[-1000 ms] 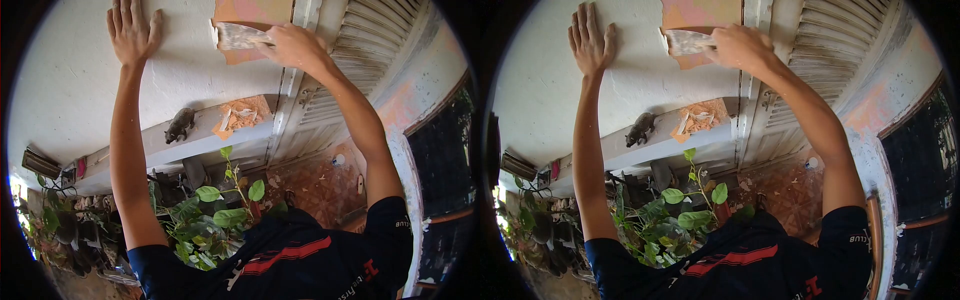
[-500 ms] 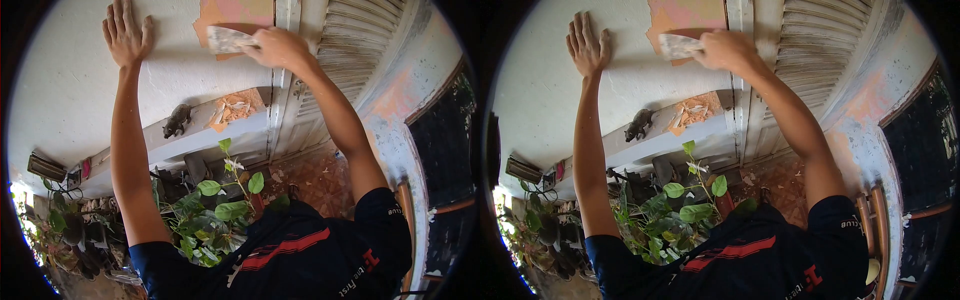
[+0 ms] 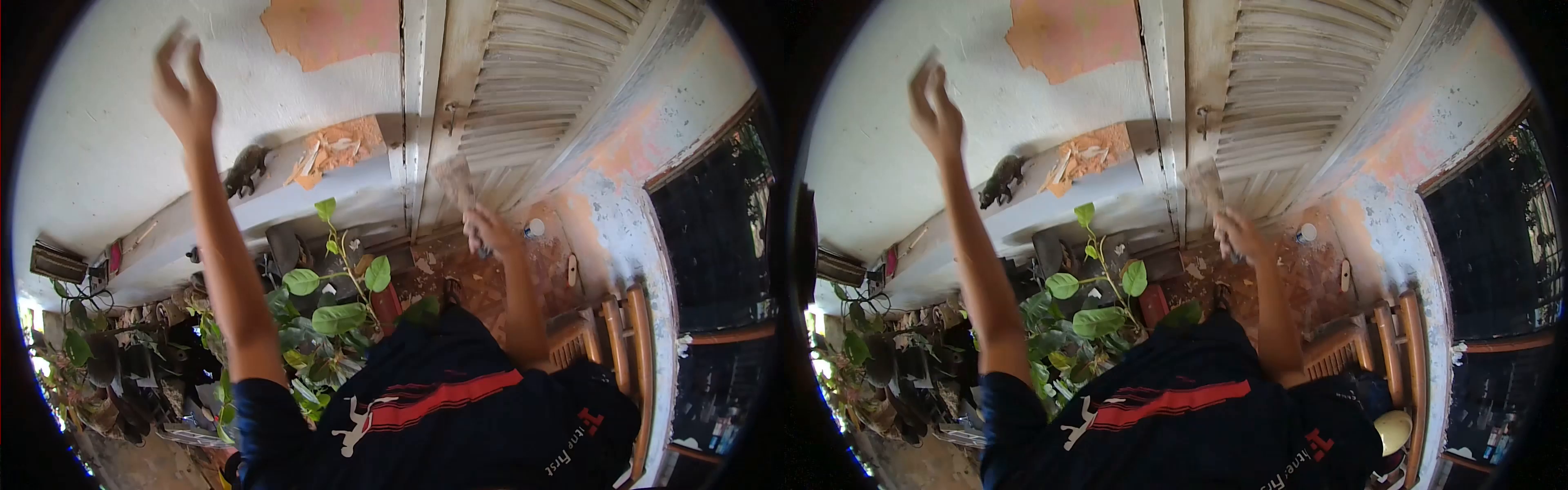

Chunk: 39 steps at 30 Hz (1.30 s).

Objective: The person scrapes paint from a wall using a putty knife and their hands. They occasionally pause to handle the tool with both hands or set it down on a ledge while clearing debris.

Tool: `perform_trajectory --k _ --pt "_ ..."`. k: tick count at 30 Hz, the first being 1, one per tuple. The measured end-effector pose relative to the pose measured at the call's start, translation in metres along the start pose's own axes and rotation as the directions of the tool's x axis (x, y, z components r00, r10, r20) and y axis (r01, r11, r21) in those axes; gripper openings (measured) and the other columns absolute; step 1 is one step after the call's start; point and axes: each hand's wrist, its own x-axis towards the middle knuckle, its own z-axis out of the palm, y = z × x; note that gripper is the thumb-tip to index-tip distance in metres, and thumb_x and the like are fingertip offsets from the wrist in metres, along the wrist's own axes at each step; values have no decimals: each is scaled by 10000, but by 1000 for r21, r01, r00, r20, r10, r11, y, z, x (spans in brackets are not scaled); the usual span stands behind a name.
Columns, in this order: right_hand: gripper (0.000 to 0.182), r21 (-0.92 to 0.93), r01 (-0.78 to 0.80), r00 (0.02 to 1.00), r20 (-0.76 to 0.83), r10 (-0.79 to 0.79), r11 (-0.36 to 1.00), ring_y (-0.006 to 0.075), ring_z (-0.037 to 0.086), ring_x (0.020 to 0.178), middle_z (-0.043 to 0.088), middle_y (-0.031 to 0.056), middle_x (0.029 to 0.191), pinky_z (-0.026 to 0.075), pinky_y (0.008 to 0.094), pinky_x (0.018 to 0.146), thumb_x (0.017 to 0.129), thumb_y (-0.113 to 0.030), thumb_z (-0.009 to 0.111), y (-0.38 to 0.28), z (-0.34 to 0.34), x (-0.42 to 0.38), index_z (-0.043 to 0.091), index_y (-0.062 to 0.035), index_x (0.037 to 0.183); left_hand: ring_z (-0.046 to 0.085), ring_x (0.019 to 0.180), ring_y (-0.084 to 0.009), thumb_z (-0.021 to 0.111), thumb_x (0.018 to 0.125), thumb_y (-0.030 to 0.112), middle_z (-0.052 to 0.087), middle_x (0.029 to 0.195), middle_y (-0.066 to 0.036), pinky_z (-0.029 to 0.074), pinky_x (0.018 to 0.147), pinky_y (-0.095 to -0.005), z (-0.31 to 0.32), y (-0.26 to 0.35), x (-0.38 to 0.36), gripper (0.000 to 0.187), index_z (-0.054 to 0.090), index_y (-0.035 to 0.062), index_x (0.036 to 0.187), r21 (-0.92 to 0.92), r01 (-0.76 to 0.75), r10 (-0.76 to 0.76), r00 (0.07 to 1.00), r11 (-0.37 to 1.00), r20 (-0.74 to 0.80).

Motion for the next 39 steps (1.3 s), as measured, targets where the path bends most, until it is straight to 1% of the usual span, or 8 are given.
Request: perform_trajectory --k 2,9,11,14,18,31,32,39 --pt "219 -31 9 1000 -7 -9 999 96 479 432 534 25 689 391 244 389 1052 -258 480 17 5 -11 534 -47 1027 649 1015 -247 525 994 192 691 1039 -196 510 868 -378 -1 42 -88 295 633 -57 1107 -353 216 -223 975 910 23" --pt "194 -352 3 988 148 53 936 64 458 474 506 -22 648 351 238 422 1035 -277 531 56 8 -6 592 -93 1022 651 811 -155 669 948 167 709 943 -111 531 730 -308 11 148 -361 291 580 -29 1143 -83 700 -545 619 709 566" --pt "195 -371 143 983 165 -87 918 48 415 495 474 -49 643 328 238 438 1034 -294 538 45 19 -7 615 -116 1019 633 953 -125 669 967 236 669 1094 -94 511 732 -268 10 142 -393 412 499 6 1263 16 944 -628 206 328 750" --pt "254 -116 -151 930 321 181 982 55 359 491 417 -54 638 300 247 448 1071 -290 447 26 40 -13 541 -84 956 632 920 -110 658 977 232 683 1045 -79 522 756 -279 18 143 -391 353 548 -9 1210 36 994 -608 37 107 793" --pt "313 -38 -92 923 372 99 995 68 378 473 416 -39 630 311 258 434 1076 -347 432 24 61 -19 513 -94 910 561 814 -55 631 992 197 670 841 -22 489 684 -257 23 154 -366 248 634 -40 918 -165 947 -647 309 275 698" --pt "385 188 -14 956 291 -42 982 96 395 430 382 -26 587 361 284 415 1068 -429 391 -13 98 -32 470 -88 907 496 688 -84 603 1004 257 573 709 -20 417 599 -296 35 119 -304 359 617 -38 800 -115 791 -474 468 600 746" --pt "384 131 92 960 253 -123 987 96 386 411 377 -23 579 353 281 394 1071 -423 386 -32 106 -30 466 -83 912 511 636 -167 606 984 336 600 690 -236 426 590 -420 44 115 -285 452 619 -79 806 -215 742 -449 582 635 678" --pt "393 60 609 777 156 -610 791 123 442 371 420 7 541 371 295 348 1076 -359 405 -205 182 21 475 -54 838 520 572 -182 586 987 398 569 607 -162 433 551 -390 99 70 -70 531 613 -75 748 -295 513 -265 759 806 594"
